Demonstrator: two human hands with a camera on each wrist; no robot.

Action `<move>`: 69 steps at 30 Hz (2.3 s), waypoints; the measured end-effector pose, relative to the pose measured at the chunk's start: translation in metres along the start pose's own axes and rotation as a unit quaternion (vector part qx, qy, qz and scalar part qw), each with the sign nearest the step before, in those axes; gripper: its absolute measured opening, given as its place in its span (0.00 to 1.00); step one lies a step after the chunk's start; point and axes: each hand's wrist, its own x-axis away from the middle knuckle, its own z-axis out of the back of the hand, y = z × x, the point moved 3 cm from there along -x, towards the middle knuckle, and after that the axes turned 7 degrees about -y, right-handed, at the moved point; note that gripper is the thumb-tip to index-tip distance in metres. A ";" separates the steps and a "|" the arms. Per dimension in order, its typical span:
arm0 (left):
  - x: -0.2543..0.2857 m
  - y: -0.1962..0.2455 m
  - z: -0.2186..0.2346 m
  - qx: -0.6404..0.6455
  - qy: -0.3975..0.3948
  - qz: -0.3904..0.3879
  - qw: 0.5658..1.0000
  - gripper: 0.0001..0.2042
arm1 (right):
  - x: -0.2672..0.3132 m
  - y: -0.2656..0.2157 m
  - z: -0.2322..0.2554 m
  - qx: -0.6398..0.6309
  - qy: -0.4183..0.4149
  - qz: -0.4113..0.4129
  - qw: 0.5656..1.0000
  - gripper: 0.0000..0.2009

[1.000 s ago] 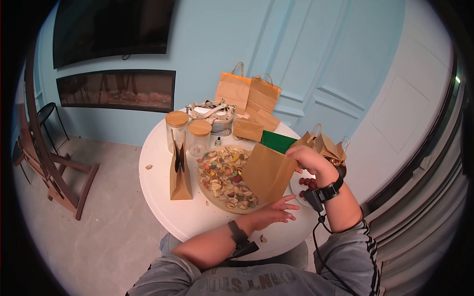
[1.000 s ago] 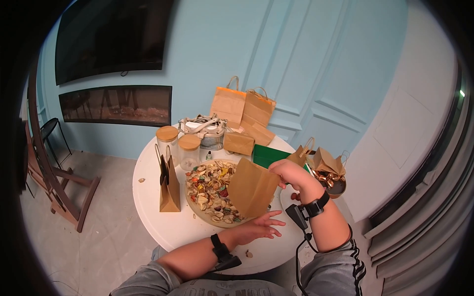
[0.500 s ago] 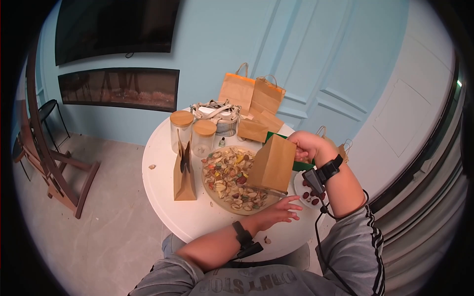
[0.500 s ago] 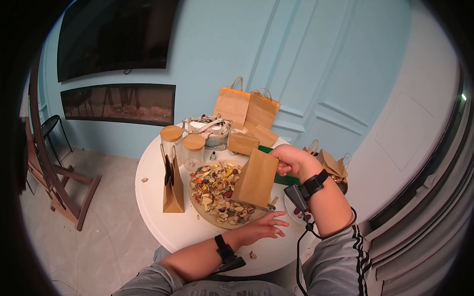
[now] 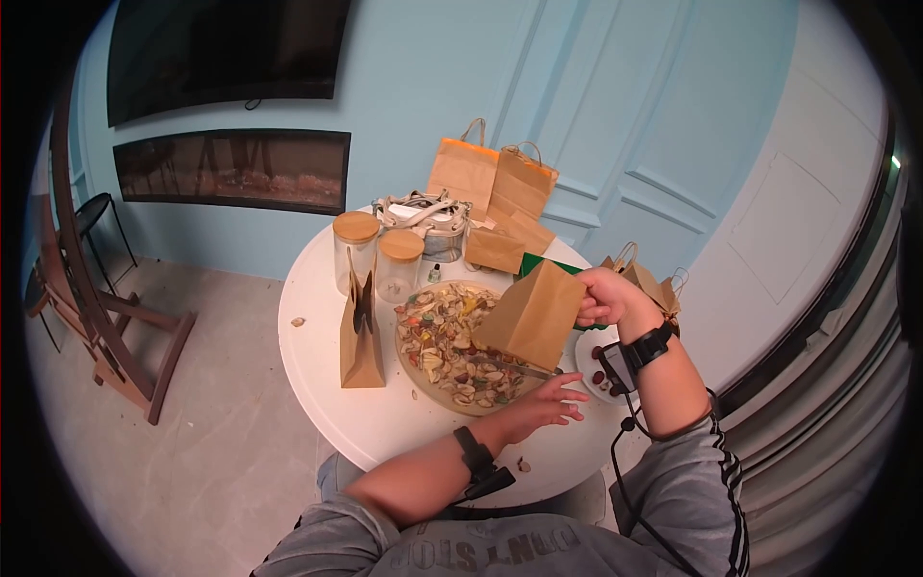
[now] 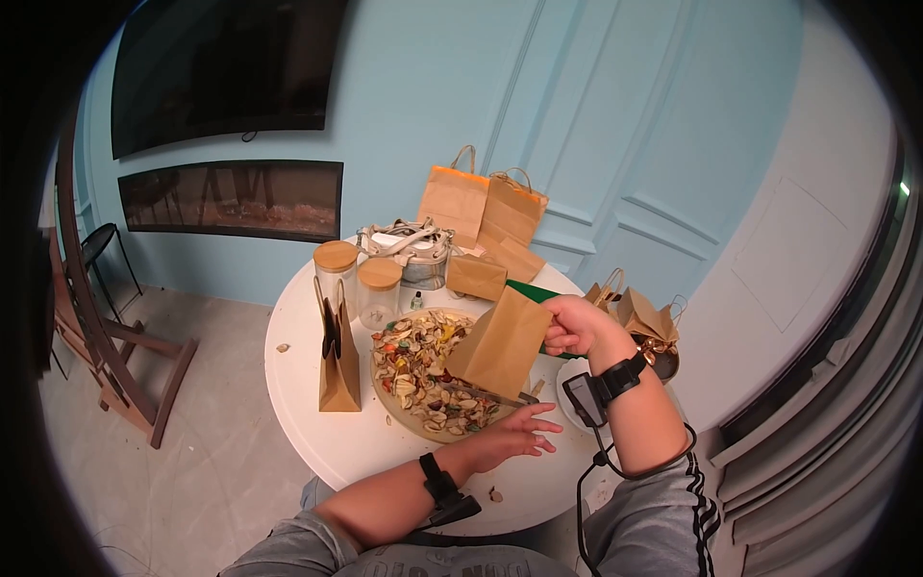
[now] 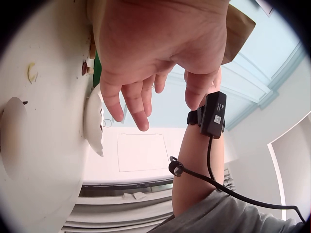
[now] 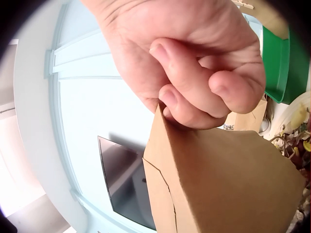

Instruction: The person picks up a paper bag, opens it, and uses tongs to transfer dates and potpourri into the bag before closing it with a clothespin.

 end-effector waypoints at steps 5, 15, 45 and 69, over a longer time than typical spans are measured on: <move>0.000 0.001 0.000 -0.007 0.008 0.003 1.000 0.31 | 0.022 -0.020 -0.010 0.002 -0.002 0.034 0.999 0.13; 0.001 0.002 0.003 -0.005 0.016 -0.001 1.000 0.32 | 0.034 -0.029 -0.014 0.009 -0.085 0.074 0.994 0.13; -0.001 -0.007 0.008 -0.001 0.016 0.000 1.000 0.24 | 0.074 0.031 -0.035 0.008 -0.004 0.096 0.995 0.13; 0.001 -0.003 0.002 -0.021 0.051 0.009 0.998 0.23 | 0.034 0.060 0.038 -0.149 0.046 0.445 0.882 0.09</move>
